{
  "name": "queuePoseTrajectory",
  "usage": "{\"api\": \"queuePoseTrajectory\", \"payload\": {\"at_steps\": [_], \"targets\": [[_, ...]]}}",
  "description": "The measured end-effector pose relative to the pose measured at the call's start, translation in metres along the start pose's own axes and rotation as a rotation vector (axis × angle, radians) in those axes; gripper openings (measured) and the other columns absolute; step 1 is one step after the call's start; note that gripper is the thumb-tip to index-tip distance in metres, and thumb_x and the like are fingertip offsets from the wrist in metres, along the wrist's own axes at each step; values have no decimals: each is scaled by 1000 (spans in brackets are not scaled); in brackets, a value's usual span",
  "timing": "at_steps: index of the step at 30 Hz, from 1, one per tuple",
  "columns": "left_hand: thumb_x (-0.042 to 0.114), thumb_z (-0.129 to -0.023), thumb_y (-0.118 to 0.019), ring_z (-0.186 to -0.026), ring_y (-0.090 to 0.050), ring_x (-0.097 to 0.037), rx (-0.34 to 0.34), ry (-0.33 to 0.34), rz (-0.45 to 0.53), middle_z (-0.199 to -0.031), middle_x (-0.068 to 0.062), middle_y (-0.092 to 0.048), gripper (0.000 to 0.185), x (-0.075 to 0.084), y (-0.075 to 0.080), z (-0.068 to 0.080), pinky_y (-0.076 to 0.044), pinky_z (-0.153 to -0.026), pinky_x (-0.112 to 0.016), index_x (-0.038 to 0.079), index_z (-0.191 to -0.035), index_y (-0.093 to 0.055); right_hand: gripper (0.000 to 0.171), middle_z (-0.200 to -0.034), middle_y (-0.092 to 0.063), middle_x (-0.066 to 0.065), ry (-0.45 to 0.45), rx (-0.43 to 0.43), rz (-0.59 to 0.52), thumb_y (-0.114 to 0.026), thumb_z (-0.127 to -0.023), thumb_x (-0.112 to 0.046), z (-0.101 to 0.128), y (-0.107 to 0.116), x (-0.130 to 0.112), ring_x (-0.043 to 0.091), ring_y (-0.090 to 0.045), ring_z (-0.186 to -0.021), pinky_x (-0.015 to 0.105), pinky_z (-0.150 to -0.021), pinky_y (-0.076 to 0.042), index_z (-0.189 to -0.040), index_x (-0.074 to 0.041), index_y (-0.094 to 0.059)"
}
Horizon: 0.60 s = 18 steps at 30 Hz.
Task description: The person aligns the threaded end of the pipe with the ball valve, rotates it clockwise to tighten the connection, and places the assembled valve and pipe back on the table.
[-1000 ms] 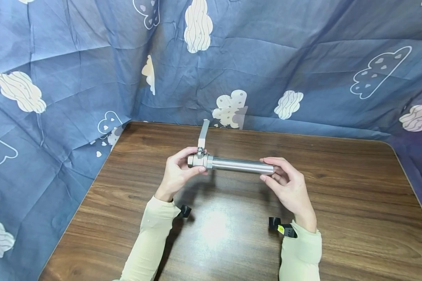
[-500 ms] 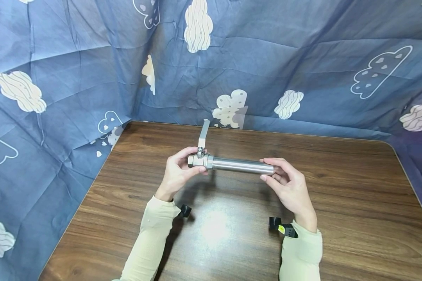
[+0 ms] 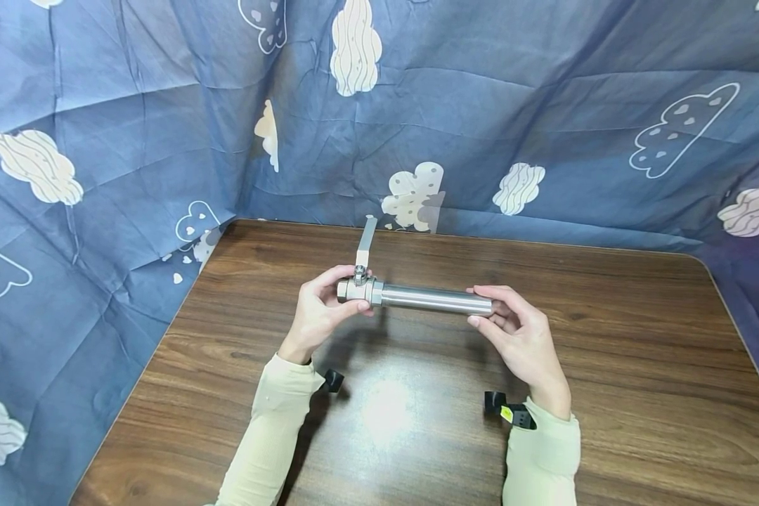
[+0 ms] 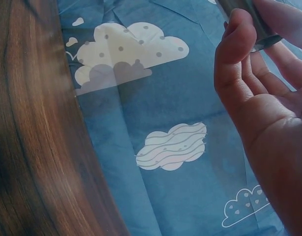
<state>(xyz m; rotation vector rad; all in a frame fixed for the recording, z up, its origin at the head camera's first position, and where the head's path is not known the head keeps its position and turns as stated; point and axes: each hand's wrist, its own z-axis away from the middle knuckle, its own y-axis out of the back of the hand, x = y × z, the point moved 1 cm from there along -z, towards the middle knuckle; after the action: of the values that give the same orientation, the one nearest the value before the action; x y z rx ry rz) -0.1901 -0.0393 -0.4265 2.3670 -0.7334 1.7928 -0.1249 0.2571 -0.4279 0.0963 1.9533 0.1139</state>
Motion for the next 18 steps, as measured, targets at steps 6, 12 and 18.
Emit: {"api": "queuePoseTrajectory", "payload": {"at_steps": [6,12,18], "targets": [[-14,-73,-72,-71,-69,-19,-2,-6,2,-109,-11,-64,49,0,0,0,-65,-68,-43,-15,-118,-53,48,-119,-68,-2,7,-4,-9,-67,-77,20,0,0,0,5,-67,-95,11,-75,-59,-122,11,-56],[-14,-73,-72,-70,-69,-20,-3,-12,-11,-110,-16,-64,48,0,0,0,-65,-67,-44,-14,-118,-54,47,-117,-68,-3,16,-4,-21,-65,-76,23,0,-1,0,4,-67,-94,11,-73,-59,-122,13,-56],[-9,-73,-76,-72,-69,-22,-6,-12,0,-112,-23,-62,51,0,0,0,-65,-68,-44,-14,-118,-54,46,-114,-69,-6,7,0,15,-65,-77,21,1,-1,-1,2,-67,-91,10,-71,-58,-122,13,-55]]}}
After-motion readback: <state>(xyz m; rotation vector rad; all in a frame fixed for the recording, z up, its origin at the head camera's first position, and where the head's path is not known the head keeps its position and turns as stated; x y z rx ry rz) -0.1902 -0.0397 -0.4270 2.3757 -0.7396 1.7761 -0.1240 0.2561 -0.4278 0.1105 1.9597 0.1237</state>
